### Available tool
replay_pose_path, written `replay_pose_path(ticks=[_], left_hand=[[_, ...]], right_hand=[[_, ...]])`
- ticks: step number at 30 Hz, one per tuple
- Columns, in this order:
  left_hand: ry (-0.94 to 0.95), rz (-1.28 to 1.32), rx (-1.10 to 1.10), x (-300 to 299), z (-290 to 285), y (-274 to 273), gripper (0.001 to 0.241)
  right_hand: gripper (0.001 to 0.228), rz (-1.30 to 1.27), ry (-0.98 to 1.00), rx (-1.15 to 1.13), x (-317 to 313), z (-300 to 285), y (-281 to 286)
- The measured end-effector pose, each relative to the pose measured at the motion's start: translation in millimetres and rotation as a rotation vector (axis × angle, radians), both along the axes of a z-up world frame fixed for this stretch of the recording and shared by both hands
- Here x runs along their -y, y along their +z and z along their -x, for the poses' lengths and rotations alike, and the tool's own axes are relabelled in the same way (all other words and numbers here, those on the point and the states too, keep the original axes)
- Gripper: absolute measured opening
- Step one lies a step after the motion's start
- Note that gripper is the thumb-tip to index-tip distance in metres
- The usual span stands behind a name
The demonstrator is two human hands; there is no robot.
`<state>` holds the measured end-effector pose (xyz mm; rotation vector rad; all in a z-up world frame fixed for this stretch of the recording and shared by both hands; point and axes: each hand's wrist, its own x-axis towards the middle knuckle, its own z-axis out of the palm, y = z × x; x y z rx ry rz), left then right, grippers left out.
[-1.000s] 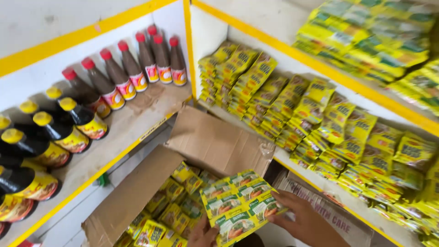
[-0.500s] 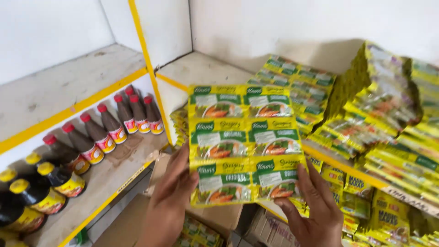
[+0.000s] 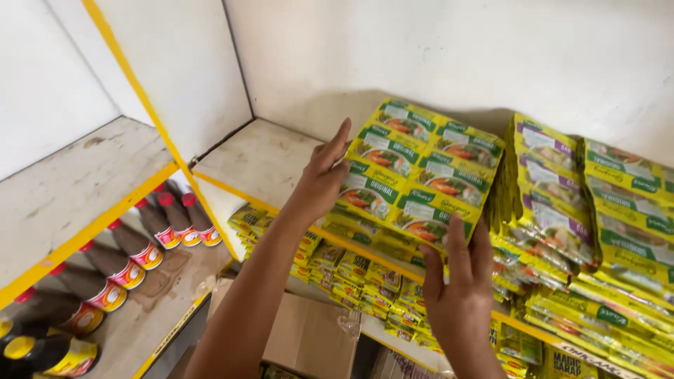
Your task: Stocking seasoning packets onto grocery store shelves from a cardboard box.
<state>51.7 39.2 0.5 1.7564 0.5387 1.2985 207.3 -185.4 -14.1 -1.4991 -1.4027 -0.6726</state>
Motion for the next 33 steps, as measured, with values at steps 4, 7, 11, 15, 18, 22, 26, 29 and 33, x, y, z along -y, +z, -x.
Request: replay_pose_path(ticks=[4, 7, 11, 15, 18, 22, 26, 29, 33], left_hand=[[0.053, 0.015, -0.245, -0.7, 1.9, 3.3, 0.067], [0.065, -0.074, -0.280, -15.5, 0.1, -23.1, 0.061], [-0.023, -0.056, -0.134, -11.0, -8.1, -31.3, 0.051], [0.086, 0.584, -0.306, 27.2, -12.7, 9.4, 0.057], [0.214, 0.154, -0.243, 28.7, -15.7, 1.5, 0.054], [0.348, -0.105, -0.297, 32.0, -20.0, -2.0, 0.069], [0.558, -0.401, -0.356, 61.8, -3.3, 13.2, 0.085], [0.629, -0.466, -0.119, 88.0, 24.2, -6.8, 0.089], [0.626, -0.493, 0.020, 130.5, 64.1, -72.0, 0.087]], right_hand=[[0.048, 0.108, -0.010, -0.083, -7.0, 9.3, 1.7], [0.048, 0.126, -0.076, -0.065, -11.3, 15.5, 2.9], [0.050, 0.118, -0.200, -0.088, -16.6, 21.6, -12.7], [0.043, 0.030, -0.164, -0.172, -22.9, 15.4, -34.9], [0.036, -0.073, -0.190, -0.143, -26.3, 11.2, -41.8], [0.035, -0.059, -0.289, -0.033, -28.7, 2.8, -46.2], [0.035, -0.081, -0.247, -0.017, -25.9, 1.2, -44.5], [0.036, -0.124, -0.102, -0.059, -12.5, 4.2, -65.1], [0.037, -0.070, 0.113, -0.095, 1.4, 22.3, -99.5]])
